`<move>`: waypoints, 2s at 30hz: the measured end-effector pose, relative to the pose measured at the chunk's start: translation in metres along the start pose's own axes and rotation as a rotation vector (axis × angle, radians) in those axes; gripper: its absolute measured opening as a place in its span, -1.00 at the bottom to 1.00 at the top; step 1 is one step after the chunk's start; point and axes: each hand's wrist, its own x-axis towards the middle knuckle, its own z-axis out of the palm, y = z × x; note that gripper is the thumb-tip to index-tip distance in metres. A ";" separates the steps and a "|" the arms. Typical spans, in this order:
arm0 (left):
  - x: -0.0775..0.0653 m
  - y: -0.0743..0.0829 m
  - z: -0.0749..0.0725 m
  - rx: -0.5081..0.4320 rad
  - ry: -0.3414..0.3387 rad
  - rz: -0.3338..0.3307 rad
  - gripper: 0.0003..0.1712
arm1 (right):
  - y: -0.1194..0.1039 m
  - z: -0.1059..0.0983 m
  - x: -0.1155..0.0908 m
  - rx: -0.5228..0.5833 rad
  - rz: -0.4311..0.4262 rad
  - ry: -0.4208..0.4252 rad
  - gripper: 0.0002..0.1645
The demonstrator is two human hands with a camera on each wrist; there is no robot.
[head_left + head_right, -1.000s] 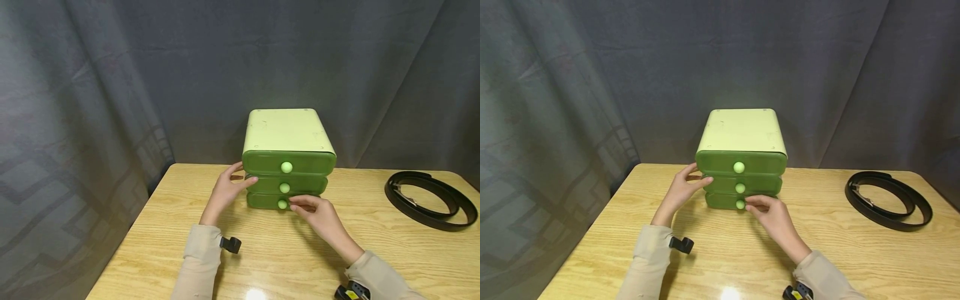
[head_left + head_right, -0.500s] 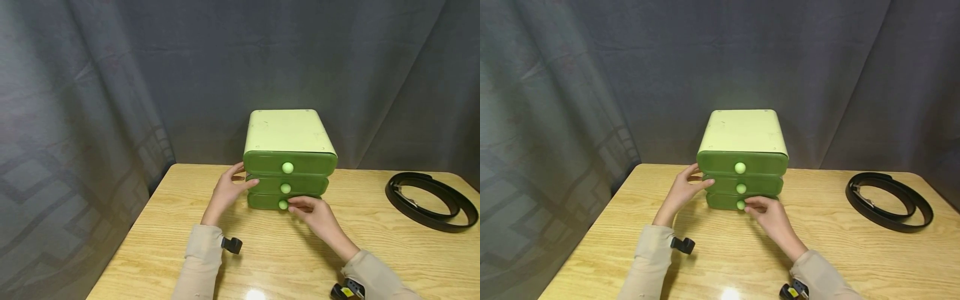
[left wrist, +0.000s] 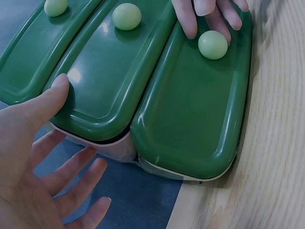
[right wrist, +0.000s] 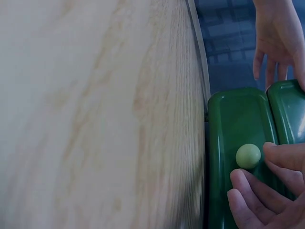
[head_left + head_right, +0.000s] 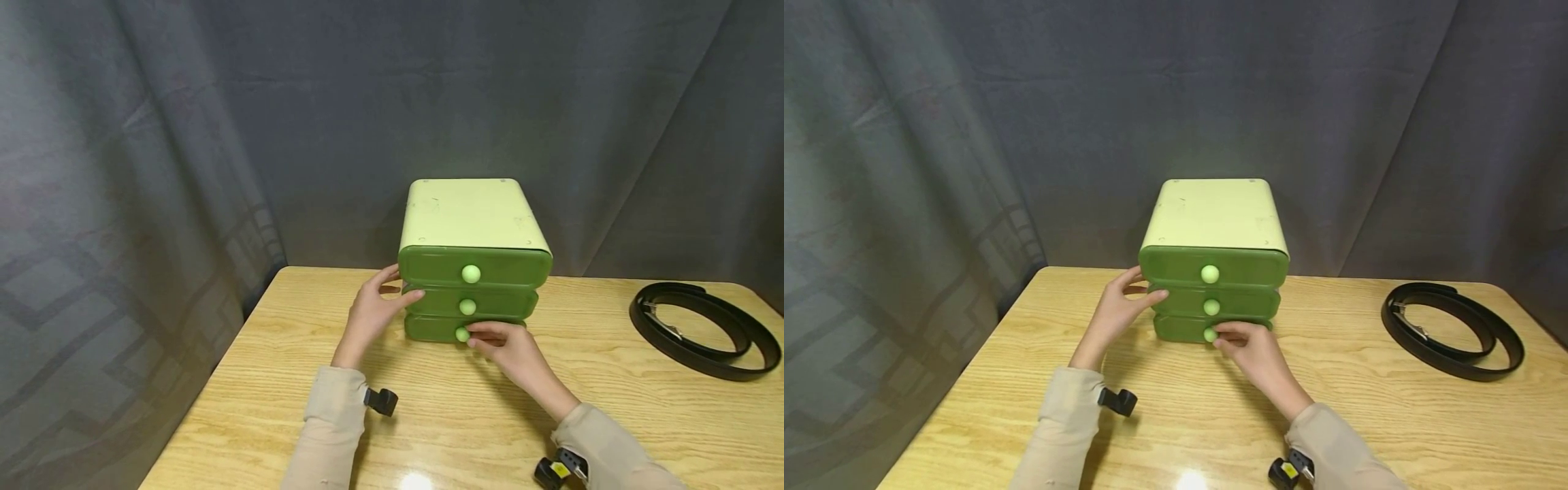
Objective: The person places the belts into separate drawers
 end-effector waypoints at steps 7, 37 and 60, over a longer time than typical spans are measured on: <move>0.000 0.000 0.000 -0.015 -0.005 0.024 -0.29 | 0.001 0.002 0.004 0.022 0.005 -0.028 -0.70; 0.001 0.001 0.013 -0.015 0.083 0.052 -0.30 | 0.000 0.006 0.012 0.065 0.121 0.002 -0.75; -0.002 0.001 0.015 -0.039 0.108 0.038 -0.30 | 0.003 0.009 0.013 -0.033 0.079 0.055 -0.82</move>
